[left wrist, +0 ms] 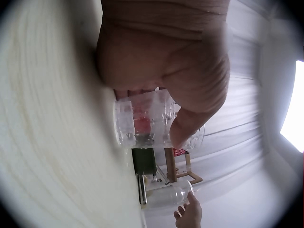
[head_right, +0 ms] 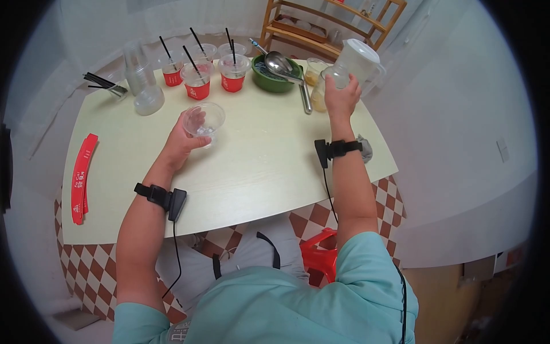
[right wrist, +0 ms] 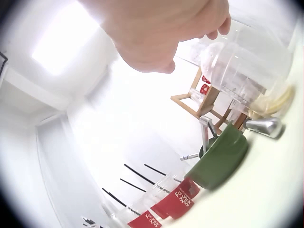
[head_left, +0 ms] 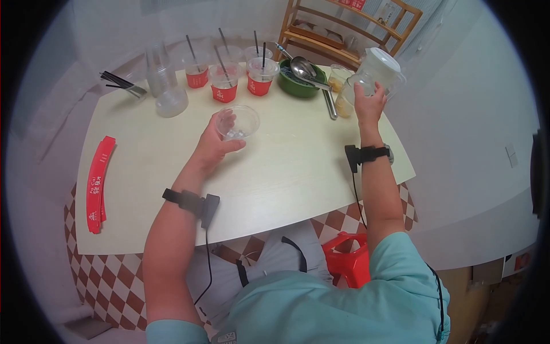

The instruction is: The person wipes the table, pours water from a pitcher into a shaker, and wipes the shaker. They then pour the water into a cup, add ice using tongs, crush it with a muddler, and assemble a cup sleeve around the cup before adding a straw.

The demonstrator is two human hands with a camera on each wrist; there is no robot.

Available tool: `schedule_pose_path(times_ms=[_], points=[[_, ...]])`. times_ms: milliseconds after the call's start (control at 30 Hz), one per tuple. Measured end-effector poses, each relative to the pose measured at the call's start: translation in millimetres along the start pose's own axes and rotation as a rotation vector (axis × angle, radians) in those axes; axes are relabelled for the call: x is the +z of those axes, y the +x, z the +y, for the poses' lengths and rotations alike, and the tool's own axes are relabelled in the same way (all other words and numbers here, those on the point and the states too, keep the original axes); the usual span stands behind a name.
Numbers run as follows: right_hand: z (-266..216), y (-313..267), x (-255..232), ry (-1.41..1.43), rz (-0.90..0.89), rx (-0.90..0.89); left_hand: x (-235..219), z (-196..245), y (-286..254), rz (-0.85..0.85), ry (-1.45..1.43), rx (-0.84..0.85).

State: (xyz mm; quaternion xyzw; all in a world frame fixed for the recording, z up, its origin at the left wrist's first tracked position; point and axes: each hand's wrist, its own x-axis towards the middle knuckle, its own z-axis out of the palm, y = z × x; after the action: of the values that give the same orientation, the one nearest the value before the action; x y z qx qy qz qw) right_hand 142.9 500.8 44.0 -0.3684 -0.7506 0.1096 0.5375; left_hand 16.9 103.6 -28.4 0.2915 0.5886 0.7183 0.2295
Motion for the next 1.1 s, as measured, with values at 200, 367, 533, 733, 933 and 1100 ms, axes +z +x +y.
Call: schedule_pose_path(times_ms=[200,367,533,733,933,1100], points=[[15,28,20,0.271,-0.304,0.175,4,12,-5,0.015,-0.03,-0.038],[16,31,2,0.288,-0.373,0.217,3,12,-3,0.1,-0.001,-0.024],[28,10,-39,0.169,-0.337,0.166,6,15,-5,0.142,-0.009,-0.024],[13,-34,-82,0.261,-0.423,0.173,2,16,-4,0.145,-0.06,-0.04],[-40,-80,-83,0.47,-0.657,0.103,-14,10,0,0.126,-0.117,0.012],[-76,-103,-67,0.599,-0.721,0.045,-9,15,-2,0.09,-0.106,0.002]])
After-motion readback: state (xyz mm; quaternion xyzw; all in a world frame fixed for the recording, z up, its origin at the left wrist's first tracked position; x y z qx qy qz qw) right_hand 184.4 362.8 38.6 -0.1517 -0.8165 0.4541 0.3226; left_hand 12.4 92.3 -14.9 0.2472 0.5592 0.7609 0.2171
